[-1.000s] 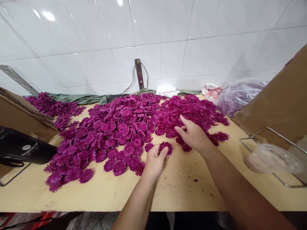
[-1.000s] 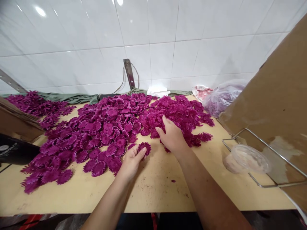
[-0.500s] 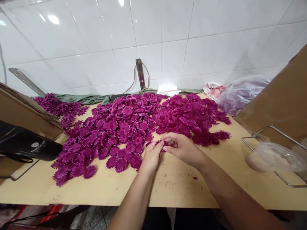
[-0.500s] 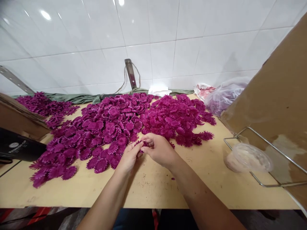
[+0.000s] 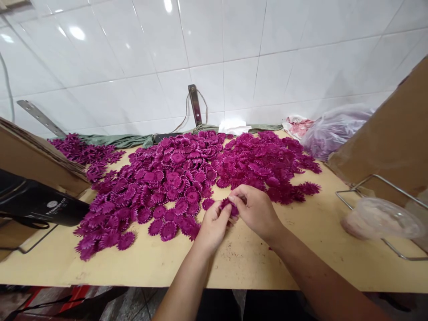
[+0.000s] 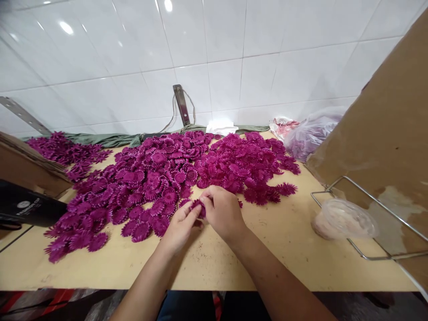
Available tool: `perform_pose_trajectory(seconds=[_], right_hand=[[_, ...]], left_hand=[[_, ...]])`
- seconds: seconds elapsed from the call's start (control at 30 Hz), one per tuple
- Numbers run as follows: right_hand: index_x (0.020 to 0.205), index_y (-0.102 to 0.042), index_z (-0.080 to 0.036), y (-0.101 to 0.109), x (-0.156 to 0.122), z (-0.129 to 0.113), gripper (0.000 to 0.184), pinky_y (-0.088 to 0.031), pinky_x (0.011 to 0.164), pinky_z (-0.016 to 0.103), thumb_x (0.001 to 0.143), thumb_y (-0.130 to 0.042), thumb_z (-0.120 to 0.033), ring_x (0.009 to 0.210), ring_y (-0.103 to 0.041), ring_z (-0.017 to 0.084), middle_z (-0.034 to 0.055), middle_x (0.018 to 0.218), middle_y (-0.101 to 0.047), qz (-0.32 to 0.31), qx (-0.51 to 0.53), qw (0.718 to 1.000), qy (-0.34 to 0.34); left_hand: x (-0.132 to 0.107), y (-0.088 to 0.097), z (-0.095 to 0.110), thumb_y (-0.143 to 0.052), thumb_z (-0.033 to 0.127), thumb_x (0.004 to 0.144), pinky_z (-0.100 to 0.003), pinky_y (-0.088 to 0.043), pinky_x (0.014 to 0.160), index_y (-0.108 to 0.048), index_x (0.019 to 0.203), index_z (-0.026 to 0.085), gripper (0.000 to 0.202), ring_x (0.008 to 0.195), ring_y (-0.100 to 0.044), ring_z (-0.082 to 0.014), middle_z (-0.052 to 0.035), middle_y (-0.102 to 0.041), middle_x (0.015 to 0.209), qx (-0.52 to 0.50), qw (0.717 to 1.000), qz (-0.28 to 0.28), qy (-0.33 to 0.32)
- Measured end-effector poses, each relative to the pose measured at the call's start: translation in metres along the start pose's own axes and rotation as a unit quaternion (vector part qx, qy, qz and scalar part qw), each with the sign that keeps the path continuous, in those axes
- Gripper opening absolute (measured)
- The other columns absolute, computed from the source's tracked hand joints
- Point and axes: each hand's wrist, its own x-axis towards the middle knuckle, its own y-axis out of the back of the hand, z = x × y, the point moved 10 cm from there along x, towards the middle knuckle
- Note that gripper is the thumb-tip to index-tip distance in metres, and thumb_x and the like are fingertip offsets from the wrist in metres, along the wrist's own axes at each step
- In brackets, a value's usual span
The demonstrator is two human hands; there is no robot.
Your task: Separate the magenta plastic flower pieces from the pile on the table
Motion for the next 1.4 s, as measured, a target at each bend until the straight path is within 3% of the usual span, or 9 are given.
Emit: perform_pose_trajectory(seconds=[0.13,0.27,0.37,0.47,0.57,0.73,0.97,1.27,1.4], right_hand=[[0.068,-0.053,-0.021,0.008,0.004,0.011,0.012,-0.042,0.057,0.028,0.079,-0.047,-0.019,0.06,-0.059,0.017,0.0026,0.063,-0.064,0.035,-0.029,0.998,-0.05],[0.072,-0.05,-0.02,0.033,0.019,0.051,0.01,-0.044,0.059,0.031,0.08,-0.043,-0.021,0.057,-0.059,0.018,0.0032,0.061,-0.062,0.117,0.023,0.986,-0.117],[0.085,-0.055,-0.017,0.048,0.034,0.07,0.011,-0.048,0.067,0.035,0.078,-0.046,-0.019,0.07,-0.062,0.019,0.0077,0.081,-0.063,0.132,0.045,0.984,-0.108],[0.104,-0.058,-0.018,0.053,0.038,0.061,0.032,-0.048,0.081,0.04,0.073,-0.055,-0.018,0.101,-0.056,0.024,0.0122,0.114,-0.056,0.114,0.012,0.991,-0.063],[0.1,-0.063,-0.018,0.043,0.028,0.037,0.025,-0.045,0.088,0.043,0.077,-0.053,-0.021,0.105,-0.054,0.025,0.0113,0.109,-0.061,0.065,0.009,0.997,-0.038],[0.099,-0.062,-0.018,-0.003,-0.004,0.004,0.024,-0.053,0.07,0.033,0.079,-0.055,-0.03,0.081,-0.063,0.019,0.0075,0.091,-0.066,-0.087,0.148,0.985,-0.024],[0.098,-0.061,-0.019,-0.032,-0.015,-0.002,0.022,-0.053,0.071,0.034,0.077,-0.054,-0.021,0.081,-0.065,0.019,0.0063,0.093,-0.069,-0.162,0.229,0.959,-0.034],[0.073,-0.055,-0.018,-0.04,-0.015,0.01,0.008,-0.05,0.063,0.029,0.075,-0.05,-0.013,0.065,-0.063,0.016,0.0009,0.068,-0.065,-0.156,0.303,0.936,-0.086],[0.072,-0.056,-0.019,-0.031,-0.013,0.016,0.011,-0.046,0.064,0.029,0.077,-0.048,-0.015,0.064,-0.06,0.016,0.0009,0.065,-0.063,-0.116,0.206,0.969,-0.073]], left_hand=[[-0.006,-0.005,0.008,-0.062,0.04,0.07,-0.023,-0.038,0.055,-0.054,0.068,0.016,0.025,0.055,-0.049,-0.0111,0.0008,-0.055,0.058,0.046,0.997,-0.026,-0.051],[-0.018,-0.01,0.009,-0.058,0.037,0.074,-0.023,-0.039,0.059,-0.057,0.07,0.016,0.022,0.059,-0.049,-0.0119,-0.0005,-0.056,0.063,0.085,0.992,-0.066,-0.068],[-0.021,-0.004,0.007,-0.06,0.042,0.072,-0.023,-0.038,0.057,-0.057,0.07,0.015,0.027,0.059,-0.049,-0.0124,-0.0008,-0.057,0.062,0.071,0.995,-0.05,-0.04],[-0.018,0.005,0.009,-0.062,0.046,0.068,-0.024,-0.04,0.057,-0.055,0.07,0.016,0.031,0.061,-0.051,-0.0133,-0.001,-0.057,0.062,0.035,0.999,-0.018,-0.024],[-0.012,0.009,0.007,-0.063,0.049,0.066,-0.025,-0.039,0.056,-0.054,0.068,0.016,0.035,0.059,-0.05,-0.0129,-0.0004,-0.056,0.06,0.023,0.999,0.001,-0.027],[-0.007,0.012,-0.001,-0.064,0.053,0.063,-0.023,-0.033,0.051,-0.047,0.06,0.017,0.04,0.049,-0.043,-0.009,0.0034,-0.048,0.051,0.005,1.0,0.014,-0.025],[-0.002,0.011,0.002,-0.062,0.054,0.063,-0.022,-0.029,0.046,-0.043,0.059,0.019,0.04,0.044,-0.038,-0.0078,0.0062,-0.043,0.046,0.019,1.0,0.007,-0.024],[0.0,0.008,0.002,-0.058,0.057,0.066,-0.023,-0.033,0.049,-0.047,0.06,0.018,0.042,0.047,-0.041,-0.0093,0.0046,-0.046,0.049,0.032,0.999,-0.011,-0.036],[-0.005,0.008,0.006,-0.047,0.057,0.075,-0.026,-0.037,0.055,-0.053,0.062,0.017,0.043,0.055,-0.049,-0.0136,-0.001,-0.055,0.056,0.116,0.992,-0.025,-0.042]])
